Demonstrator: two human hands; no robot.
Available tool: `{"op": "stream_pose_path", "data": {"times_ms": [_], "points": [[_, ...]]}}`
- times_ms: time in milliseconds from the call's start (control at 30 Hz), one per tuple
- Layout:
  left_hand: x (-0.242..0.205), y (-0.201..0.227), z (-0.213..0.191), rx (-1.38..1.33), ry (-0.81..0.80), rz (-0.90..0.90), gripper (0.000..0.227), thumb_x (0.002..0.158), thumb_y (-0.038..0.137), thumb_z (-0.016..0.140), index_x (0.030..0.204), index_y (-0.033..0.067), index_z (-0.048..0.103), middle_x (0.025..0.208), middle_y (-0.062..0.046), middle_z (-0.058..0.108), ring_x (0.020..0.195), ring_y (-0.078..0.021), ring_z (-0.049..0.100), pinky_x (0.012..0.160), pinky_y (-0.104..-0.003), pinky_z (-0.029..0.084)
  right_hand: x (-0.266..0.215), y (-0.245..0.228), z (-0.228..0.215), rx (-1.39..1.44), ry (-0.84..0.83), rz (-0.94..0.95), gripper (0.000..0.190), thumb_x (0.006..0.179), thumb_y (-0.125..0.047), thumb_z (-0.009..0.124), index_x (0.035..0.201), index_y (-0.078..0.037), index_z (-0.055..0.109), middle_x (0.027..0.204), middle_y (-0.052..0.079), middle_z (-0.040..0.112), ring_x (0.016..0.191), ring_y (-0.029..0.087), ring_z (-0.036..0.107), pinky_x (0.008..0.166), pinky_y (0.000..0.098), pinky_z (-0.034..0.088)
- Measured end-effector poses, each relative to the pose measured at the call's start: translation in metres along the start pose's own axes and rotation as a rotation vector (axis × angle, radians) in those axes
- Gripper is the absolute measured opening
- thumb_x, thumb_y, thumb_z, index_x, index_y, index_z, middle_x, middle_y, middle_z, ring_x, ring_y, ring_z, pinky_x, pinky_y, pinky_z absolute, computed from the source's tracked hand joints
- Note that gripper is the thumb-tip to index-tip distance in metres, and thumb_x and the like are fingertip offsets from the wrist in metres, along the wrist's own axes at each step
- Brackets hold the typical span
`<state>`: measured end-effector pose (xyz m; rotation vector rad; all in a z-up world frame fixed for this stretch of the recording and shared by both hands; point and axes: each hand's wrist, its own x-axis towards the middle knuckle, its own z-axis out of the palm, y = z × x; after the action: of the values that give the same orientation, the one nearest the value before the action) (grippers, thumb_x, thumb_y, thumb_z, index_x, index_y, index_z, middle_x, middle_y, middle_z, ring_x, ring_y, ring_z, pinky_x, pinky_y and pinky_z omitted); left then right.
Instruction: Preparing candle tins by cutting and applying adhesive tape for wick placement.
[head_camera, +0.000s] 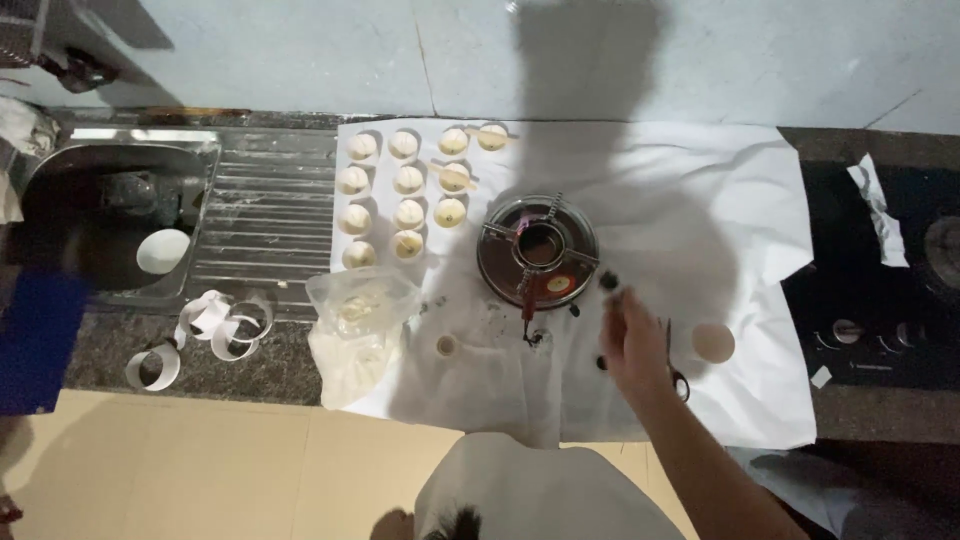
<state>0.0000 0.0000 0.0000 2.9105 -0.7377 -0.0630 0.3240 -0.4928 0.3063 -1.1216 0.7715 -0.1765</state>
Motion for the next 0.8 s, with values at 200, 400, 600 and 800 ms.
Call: {"op": "stream_pose_path", "data": {"times_ms": [200, 400, 600, 800], "points": [[0.259, 0.107, -0.226, -1.149, -0.065, -0.661, 0.035, 0.094, 0.023, 0.066, 0.128, 0.0209, 0.074, 0.126, -0.001, 0.072, 0.105, -0.0149, 0.069, 0.099, -0.036, 0.060, -0.045, 0.083, -0.048, 0.372, -0.162, 0.815, 0.045, 0.088, -0.057, 0.071, 0.107, -0.016, 0.071, 0.087, -0.005, 0.072, 0.065, 0.005, 0.067, 0.042, 0.0177, 0.047], [0.347, 0.181, -0.260, -1.320, -0.286, -0.395, 0.055, 0.087, 0.025, 0.077, 0.140, 0.0171, 0.061, 0.123, -0.004, 0.071, 0.109, -0.0161, 0.069, 0.093, -0.030, 0.056, -0.090, 0.087, -0.049, -0.014, -0.532, 0.710, 0.014, 0.106, -0.025, 0.058, 0.105, -0.011, 0.060, 0.093, 0.005, 0.057, 0.077, 0.015, 0.039, 0.055, 0.0288, 0.026], [0.351, 0.190, -0.205, -1.184, -0.232, -0.368, 0.046, 0.095, 0.030, 0.068, 0.139, 0.0213, 0.066, 0.091, 0.000, 0.071, 0.081, -0.0153, 0.063, 0.074, -0.031, 0.051, -0.025, 0.115, -0.087, -0.449, -0.494, 0.557, 0.072, 0.089, -0.076, 0.040, 0.074, -0.007, 0.054, 0.068, 0.005, 0.048, 0.061, 0.017, 0.046, 0.053, 0.0328, 0.047], [0.343, 0.183, -0.224, -1.069, -0.201, -0.360, 0.030, 0.100, 0.033, 0.061, 0.118, 0.0104, 0.068, 0.100, -0.006, 0.074, 0.092, -0.0219, 0.068, 0.081, -0.038, 0.056, 0.054, 0.151, -0.122, -1.572, -0.225, -0.267, 0.040, 0.098, -0.042, 0.058, 0.136, -0.030, 0.061, 0.139, 0.004, 0.050, 0.126, 0.035, 0.048, 0.085, 0.0535, 0.054]]}}
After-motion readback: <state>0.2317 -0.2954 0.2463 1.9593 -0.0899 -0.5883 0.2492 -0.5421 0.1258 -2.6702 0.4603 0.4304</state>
